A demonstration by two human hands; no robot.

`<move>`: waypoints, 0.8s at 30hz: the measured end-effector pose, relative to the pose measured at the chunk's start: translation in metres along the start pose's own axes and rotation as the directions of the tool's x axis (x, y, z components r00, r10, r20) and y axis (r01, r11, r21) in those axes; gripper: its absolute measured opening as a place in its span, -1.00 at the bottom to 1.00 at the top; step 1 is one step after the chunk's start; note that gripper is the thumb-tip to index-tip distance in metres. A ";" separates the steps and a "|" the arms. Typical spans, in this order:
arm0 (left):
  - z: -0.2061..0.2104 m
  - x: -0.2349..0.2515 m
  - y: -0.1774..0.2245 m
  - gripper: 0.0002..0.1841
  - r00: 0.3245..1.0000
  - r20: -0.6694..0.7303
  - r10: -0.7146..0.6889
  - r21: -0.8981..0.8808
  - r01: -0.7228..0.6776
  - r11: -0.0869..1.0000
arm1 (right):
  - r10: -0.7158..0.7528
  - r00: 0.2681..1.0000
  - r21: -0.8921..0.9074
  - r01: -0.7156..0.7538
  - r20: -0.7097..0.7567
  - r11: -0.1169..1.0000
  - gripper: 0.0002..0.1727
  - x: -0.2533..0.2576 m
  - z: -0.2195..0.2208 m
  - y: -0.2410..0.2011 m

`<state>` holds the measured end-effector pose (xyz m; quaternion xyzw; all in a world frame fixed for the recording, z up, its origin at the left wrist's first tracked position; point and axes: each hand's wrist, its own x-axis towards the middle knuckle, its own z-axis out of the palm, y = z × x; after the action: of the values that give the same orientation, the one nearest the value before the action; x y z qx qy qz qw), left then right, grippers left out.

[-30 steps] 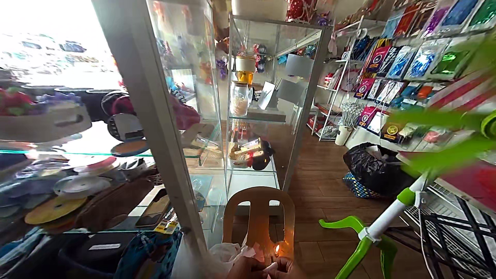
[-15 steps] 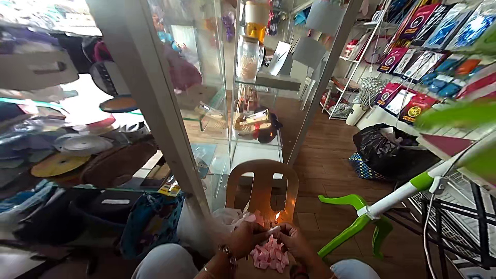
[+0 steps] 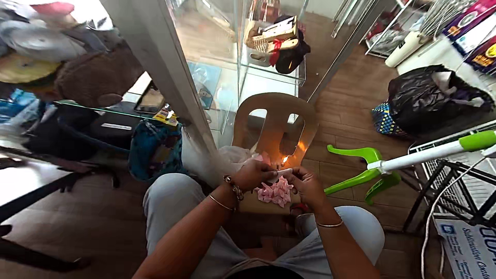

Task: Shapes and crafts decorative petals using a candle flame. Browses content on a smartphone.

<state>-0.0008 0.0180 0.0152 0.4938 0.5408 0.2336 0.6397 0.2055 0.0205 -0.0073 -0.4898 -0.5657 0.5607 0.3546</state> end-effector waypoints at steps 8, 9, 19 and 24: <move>0.003 0.006 -0.005 -0.81 0.997 -0.058 -0.044 -0.089 0.039 0.995 | -0.215 0.974 -0.130 0.205 -0.075 0.970 -0.83 -0.001 0.001 0.007; 0.004 0.006 -0.005 -0.82 0.996 -0.071 -0.054 -0.114 0.046 0.992 | -0.311 0.948 -0.231 0.288 -0.069 0.929 -0.81 -0.002 0.000 0.009; 0.009 0.004 0.003 -0.85 0.984 -0.108 -0.139 -0.459 0.075 0.885 | -0.655 0.753 -0.748 0.471 0.064 0.468 -0.78 -0.003 0.017 0.017; 0.009 0.007 0.002 -0.84 0.987 -0.114 -0.116 -0.462 0.051 0.885 | -0.672 0.737 -0.850 0.398 0.074 0.344 -0.78 -0.001 0.023 0.016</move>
<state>0.0100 0.0211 0.0133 0.2880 0.5342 0.3604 0.7084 0.1867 0.0110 -0.0257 -0.4551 -0.8286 -0.0012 0.3260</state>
